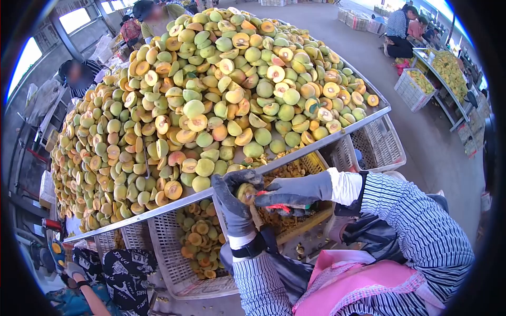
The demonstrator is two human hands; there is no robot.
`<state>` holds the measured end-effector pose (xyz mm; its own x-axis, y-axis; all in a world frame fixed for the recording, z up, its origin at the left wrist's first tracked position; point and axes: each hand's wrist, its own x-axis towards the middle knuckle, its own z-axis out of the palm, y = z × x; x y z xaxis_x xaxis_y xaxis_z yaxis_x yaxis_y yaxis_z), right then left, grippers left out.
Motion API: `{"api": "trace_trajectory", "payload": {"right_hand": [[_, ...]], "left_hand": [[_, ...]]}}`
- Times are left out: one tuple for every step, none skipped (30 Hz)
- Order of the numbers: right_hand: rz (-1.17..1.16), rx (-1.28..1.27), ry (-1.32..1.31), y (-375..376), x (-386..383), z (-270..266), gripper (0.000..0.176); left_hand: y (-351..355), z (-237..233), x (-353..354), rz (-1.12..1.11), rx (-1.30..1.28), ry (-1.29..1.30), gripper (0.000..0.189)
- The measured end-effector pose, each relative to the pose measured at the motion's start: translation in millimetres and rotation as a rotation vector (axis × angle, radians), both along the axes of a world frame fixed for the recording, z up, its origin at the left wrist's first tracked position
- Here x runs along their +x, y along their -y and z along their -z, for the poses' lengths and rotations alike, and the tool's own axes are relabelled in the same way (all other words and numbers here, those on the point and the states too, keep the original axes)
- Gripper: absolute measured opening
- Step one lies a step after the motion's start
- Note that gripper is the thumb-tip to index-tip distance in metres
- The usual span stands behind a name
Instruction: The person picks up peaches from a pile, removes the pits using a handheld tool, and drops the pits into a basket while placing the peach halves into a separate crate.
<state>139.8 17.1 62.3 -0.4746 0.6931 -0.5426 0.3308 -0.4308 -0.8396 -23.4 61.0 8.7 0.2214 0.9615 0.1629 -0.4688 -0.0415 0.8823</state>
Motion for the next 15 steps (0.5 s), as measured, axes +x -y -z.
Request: {"api": "trace_trajectory", "payload": {"right_hand": [[0.037, -0.023, -0.046, 2, -1, -4, 0.063], [0.079, -0.046, -0.094, 3, -2, -6, 0.064], [0.084, -0.044, -0.097, 5, -3, -6, 0.064], [0.12, -0.064, -0.114, 7, -5, -6, 0.064], [0.151, -0.086, -0.13, 8, -6, -6, 0.064], [0.148, -0.088, -0.131, 10, -8, -4, 0.064], [0.169, -0.138, -0.155, 11, -10, -3, 0.063], [0.191, -0.193, -0.18, 14, -11, -1, 0.064], [0.192, -0.216, -0.208, 15, -11, -6, 0.061], [0.19, -0.217, -0.21, 15, -8, 5, 0.061], [0.154, -0.384, -0.47, 17, -1, 26, 0.06], [0.12, -0.548, -0.732, 19, 2, 38, 0.059], [0.171, -0.545, -0.733, 20, 1, 29, 0.055], [0.173, -0.55, -0.73, 18, 3, 25, 0.055], [0.143, -0.415, -0.526, 16, 6, 21, 0.054]], "left_hand": [[-1, 1, 8, -0.071, 0.034, 0.117, 0.049], [-4, -1, 13, -0.137, 0.068, 0.234, 0.049], [-5, -5, 9, -0.049, -0.164, 0.467, 0.055], [-3, -2, 13, -0.044, -0.164, 0.469, 0.055], [1, 7, 16, -0.163, 0.06, 0.274, 0.059], [3, 15, 16, -0.28, 0.279, 0.07, 0.063], [2, 22, 15, -0.291, 0.287, -0.006, 0.063], [1, 34, 13, -0.29, 0.281, -0.011, 0.063], [-2, 45, 9, -0.359, 0.366, -0.134, 0.068], [-5, 54, 5, -0.426, 0.456, -0.255, 0.073], [-7, 52, 2, -0.292, 0.321, -0.162, 0.077], [-5, 48, 3, -0.283, 0.318, -0.165, 0.077], [-4, 43, 6, -0.388, 0.442, -0.266, 0.075], [-4, 42, 8, -0.497, 0.562, -0.366, 0.074], [-17, 44, -3, -0.639, 0.889, -0.769, 0.071]]}}
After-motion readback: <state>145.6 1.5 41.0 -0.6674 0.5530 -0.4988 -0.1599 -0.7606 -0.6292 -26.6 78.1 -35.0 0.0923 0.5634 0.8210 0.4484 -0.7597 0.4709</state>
